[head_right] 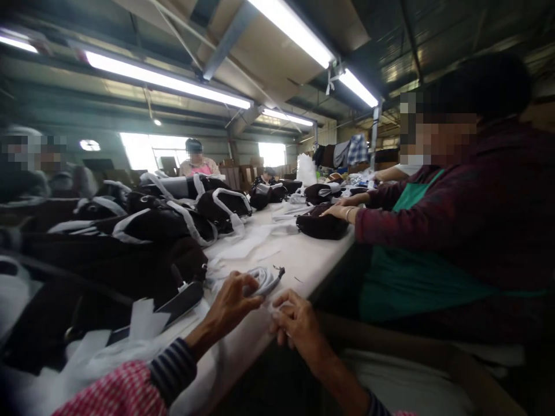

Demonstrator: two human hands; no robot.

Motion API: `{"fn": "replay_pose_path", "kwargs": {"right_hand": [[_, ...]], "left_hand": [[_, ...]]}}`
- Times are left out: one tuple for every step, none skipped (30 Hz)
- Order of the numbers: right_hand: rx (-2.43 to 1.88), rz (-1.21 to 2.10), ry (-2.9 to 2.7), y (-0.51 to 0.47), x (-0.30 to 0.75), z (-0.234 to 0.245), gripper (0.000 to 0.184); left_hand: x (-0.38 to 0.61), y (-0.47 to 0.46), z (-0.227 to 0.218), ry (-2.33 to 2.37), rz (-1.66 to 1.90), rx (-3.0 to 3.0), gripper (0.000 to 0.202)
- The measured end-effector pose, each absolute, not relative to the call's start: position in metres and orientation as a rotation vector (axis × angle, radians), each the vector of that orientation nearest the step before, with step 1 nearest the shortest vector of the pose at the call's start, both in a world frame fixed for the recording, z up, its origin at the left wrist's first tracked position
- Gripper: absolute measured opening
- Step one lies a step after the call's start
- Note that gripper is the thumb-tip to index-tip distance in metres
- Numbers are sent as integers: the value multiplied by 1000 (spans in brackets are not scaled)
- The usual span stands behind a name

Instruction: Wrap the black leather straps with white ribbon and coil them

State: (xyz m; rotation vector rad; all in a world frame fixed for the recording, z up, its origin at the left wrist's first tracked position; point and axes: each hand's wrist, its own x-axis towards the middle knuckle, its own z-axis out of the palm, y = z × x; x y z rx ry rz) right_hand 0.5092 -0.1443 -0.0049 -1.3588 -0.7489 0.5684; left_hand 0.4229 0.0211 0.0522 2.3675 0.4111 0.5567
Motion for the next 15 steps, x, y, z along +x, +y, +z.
{"fn": "replay_pose_path", "kwargs": {"right_hand": [[-1360,596,-760,-147,510,-11,35],[-1352,628,-770,-149,509,-16,35],[-1338,661,-786,-151,509,-19,36],[-1321,688,-808,-152,508,-21,40],[-1297,714,-837,-154,507,-22,44],[-1275,738,-867,-154,507,-22,49],[-1257,756,-890,-155,508,-22,53],[-1251,755,-907,-154,509,-22,53],[-1261,733,-912,-152,511,-22,49],[-1289,686,-906,-149,514,-21,43],[-1331,611,-909,-146,518,-19,34],[-1382,507,-928,-141,521,-17,25],[-1428,385,-957,-136,523,-14,21],[-1468,263,-994,-131,526,-11,22],[-1495,165,-1031,-126,527,-7,25]], "left_hand": [[426,23,43,389,526,2391,23],[427,24,35,363,500,2413,21],[428,26,28,340,481,2429,19],[428,27,24,323,469,2439,18],[427,28,21,313,463,2442,17],[427,29,20,309,460,2440,16],[426,30,19,309,458,2436,15],[426,30,19,310,456,2426,15],[425,31,20,309,454,2414,15],[424,31,20,307,453,2399,16],[423,31,20,305,457,2384,17],[423,31,20,294,460,2373,18],[422,30,20,277,463,2368,19],[422,30,20,256,466,2370,18],[422,29,19,234,470,2376,18]]}}
